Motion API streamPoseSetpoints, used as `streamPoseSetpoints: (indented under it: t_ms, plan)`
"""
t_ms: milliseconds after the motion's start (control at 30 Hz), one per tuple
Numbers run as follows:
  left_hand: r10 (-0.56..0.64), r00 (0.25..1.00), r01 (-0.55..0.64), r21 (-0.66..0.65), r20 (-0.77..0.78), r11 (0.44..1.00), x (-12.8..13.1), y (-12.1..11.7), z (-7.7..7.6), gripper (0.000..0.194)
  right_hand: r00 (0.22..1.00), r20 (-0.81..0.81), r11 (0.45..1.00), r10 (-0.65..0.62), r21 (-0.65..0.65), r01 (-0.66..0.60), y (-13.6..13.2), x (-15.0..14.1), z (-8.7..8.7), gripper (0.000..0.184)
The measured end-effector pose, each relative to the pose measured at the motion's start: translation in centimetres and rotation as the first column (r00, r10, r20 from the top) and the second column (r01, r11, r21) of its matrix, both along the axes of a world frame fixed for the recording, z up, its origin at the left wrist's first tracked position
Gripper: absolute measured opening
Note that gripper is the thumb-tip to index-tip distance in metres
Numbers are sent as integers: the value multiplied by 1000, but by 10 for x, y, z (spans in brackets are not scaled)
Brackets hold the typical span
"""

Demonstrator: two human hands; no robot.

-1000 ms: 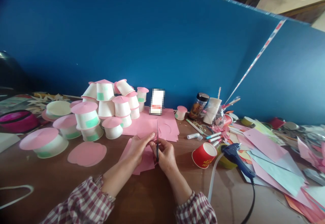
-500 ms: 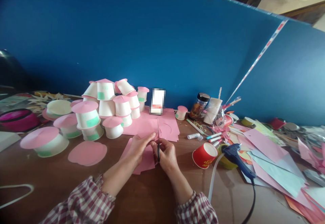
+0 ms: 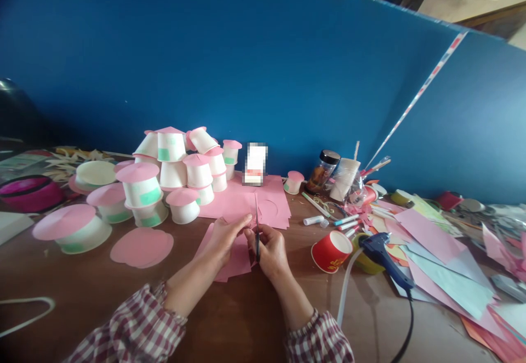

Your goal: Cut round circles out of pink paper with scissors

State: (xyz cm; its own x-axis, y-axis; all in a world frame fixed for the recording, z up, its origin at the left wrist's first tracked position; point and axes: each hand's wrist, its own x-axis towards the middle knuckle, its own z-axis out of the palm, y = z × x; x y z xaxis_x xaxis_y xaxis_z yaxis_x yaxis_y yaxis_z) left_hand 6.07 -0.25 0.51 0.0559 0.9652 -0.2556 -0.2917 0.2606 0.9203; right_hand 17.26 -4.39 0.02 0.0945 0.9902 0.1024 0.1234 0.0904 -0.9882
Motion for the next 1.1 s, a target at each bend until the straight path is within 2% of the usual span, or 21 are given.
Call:
streamPoseSetpoints:
  t_ms: [167, 333, 500, 667, 900, 1100]
  plan:
    - [-4, 1000, 3, 41, 28, 999, 0, -1, 1, 28, 1000, 20, 1000, -3, 2, 3, 0, 1, 0, 31]
    - [34, 999, -34, -9, 24, 999, 1, 2, -3, 31, 1000, 29, 1000, -8, 0, 8, -1, 0, 1, 30]
    - [83, 996, -85, -56, -41, 995, 0, 6, -11, 51, 999, 50, 1000, -5, -1, 5, -2, -1, 3, 30]
    - [120, 988, -131, -119, -100, 984, 1, 8, -12, 67, 999, 45, 1000, 11, -21, -10, -2, -2, 2, 32]
    - [70, 996, -74, -85, -51, 994, 2, 6, -12, 54, 1000, 12, 1000, 10, -16, -10, 0, -2, 0, 34]
    - [81, 996, -83, -110, -25, 990, 2, 4, -7, 49, 1000, 11, 1000, -3, -21, 3, 0, -2, 0, 38]
